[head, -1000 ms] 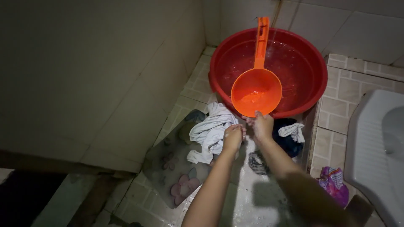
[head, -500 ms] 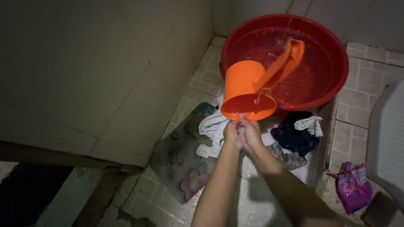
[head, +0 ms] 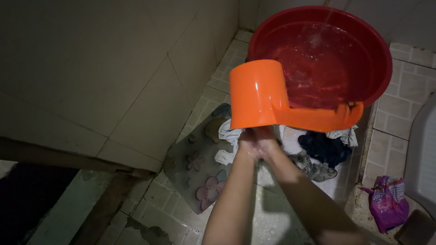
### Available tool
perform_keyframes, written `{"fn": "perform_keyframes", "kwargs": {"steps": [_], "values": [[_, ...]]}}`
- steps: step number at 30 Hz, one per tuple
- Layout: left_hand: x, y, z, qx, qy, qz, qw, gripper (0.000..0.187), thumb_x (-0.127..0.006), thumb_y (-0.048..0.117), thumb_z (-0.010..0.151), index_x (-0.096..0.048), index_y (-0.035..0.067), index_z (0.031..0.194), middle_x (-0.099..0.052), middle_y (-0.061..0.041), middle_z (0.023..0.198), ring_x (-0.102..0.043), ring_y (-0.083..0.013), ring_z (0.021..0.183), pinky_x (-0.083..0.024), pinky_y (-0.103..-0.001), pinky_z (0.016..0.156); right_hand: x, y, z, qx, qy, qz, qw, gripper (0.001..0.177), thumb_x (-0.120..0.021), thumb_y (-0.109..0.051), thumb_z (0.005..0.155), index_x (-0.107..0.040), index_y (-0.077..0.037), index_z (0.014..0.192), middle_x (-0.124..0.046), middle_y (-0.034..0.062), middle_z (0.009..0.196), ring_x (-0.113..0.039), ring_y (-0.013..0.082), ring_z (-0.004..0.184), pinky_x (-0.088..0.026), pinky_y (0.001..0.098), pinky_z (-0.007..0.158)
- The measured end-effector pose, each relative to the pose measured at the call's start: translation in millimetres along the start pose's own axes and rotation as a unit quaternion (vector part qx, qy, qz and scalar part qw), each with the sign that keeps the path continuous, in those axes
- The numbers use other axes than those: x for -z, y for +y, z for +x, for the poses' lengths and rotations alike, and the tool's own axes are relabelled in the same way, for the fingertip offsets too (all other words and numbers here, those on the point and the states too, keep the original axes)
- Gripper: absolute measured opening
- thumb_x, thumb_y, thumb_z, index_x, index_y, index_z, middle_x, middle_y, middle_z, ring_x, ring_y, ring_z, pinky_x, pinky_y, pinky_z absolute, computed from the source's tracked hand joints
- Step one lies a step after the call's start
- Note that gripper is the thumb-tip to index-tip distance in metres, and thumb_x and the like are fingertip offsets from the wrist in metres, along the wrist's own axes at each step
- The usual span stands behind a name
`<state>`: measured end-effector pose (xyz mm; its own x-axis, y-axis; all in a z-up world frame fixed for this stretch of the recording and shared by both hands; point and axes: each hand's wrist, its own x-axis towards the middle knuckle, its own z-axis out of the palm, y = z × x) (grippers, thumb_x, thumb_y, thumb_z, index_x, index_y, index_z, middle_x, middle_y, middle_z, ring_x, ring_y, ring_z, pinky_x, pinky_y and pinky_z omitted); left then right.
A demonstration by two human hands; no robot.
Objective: Scrub the floor and a floor mat in a bathroom.
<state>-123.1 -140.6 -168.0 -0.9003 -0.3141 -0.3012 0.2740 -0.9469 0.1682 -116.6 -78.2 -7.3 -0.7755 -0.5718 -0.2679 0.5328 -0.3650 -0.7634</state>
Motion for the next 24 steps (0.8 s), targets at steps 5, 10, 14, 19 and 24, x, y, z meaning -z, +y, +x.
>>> {"fn": "perform_keyframes", "kwargs": {"steps": [5,10,14,19,24], "values": [[-117.8,21.5,-77.0,-0.086,0.104,-0.008,0.991,0.041,-0.049,0.039,0.106,-0.064,0.009,0.13,-0.067,-0.012,0.125,-0.062,-0.0303,0.113,-0.053,-0.044,0.099,1.2,0.4,-6.2,-0.017,0.006,0.001,1.0,0.044,-0.068,-0.023,0.095,-0.059,-0.005,0.134,-0.067,0.0104,0.122,-0.067,0.0222,0.106,-0.057,0.0388,0.091],[-61.2,16.1,-68.2,-0.097,0.079,-0.001,0.992,0.041,-0.044,0.033,0.102,-0.064,0.012,0.13,-0.069,-0.01,0.129,-0.066,-0.0271,0.115,-0.055,-0.04,0.098,14.5,-14.1,-3.5,0.043,-0.021,-0.019,0.999,0.043,-0.067,-0.015,0.093,-0.052,-0.007,0.133,-0.067,0.0115,0.114,-0.072,0.0229,0.095,-0.061,0.038,0.08],[-68.9,45.3,-78.4,0.052,-0.114,-0.101,0.987,0.046,-0.036,0.039,0.112,-0.059,0.005,0.133,-0.066,-0.013,0.121,-0.064,-0.0272,0.105,-0.055,-0.039,0.092,30.7,-41.1,4.5,0.015,0.0,-0.157,0.987,0.03,-0.058,-0.02,0.102,-0.061,0.003,0.12,-0.074,0.0143,0.092,-0.072,0.0221,0.069,-0.059,0.0346,0.061],[-32.6,91.7,-72.1,-0.126,-0.009,-0.012,0.992,0.041,-0.052,0.035,0.113,-0.063,0.006,0.138,-0.066,-0.011,0.133,-0.062,-0.0258,0.112,-0.052,-0.042,0.093,16.1,-93.3,-17.8,0.116,0.029,-0.423,0.898,0.028,-0.056,-0.023,0.108,-0.067,0.002,0.113,-0.071,0.0204,0.085,-0.065,0.0336,0.059,-0.049,0.0387,0.057],[-140.9,138.1,-178.0,-0.021,-0.024,-0.054,0.998,0.073,-0.049,0.057,0.092,-0.057,-0.002,0.135,-0.06,-0.023,0.14,-0.058,-0.0402,0.127,-0.046,-0.056,0.106,-10.7,-137.8,-30.3,0.338,0.038,-0.639,0.69,0.025,-0.066,-0.025,0.105,-0.068,0.0,0.102,-0.066,0.0263,0.094,-0.065,0.0461,0.087,-0.051,0.0485,0.071]]}}
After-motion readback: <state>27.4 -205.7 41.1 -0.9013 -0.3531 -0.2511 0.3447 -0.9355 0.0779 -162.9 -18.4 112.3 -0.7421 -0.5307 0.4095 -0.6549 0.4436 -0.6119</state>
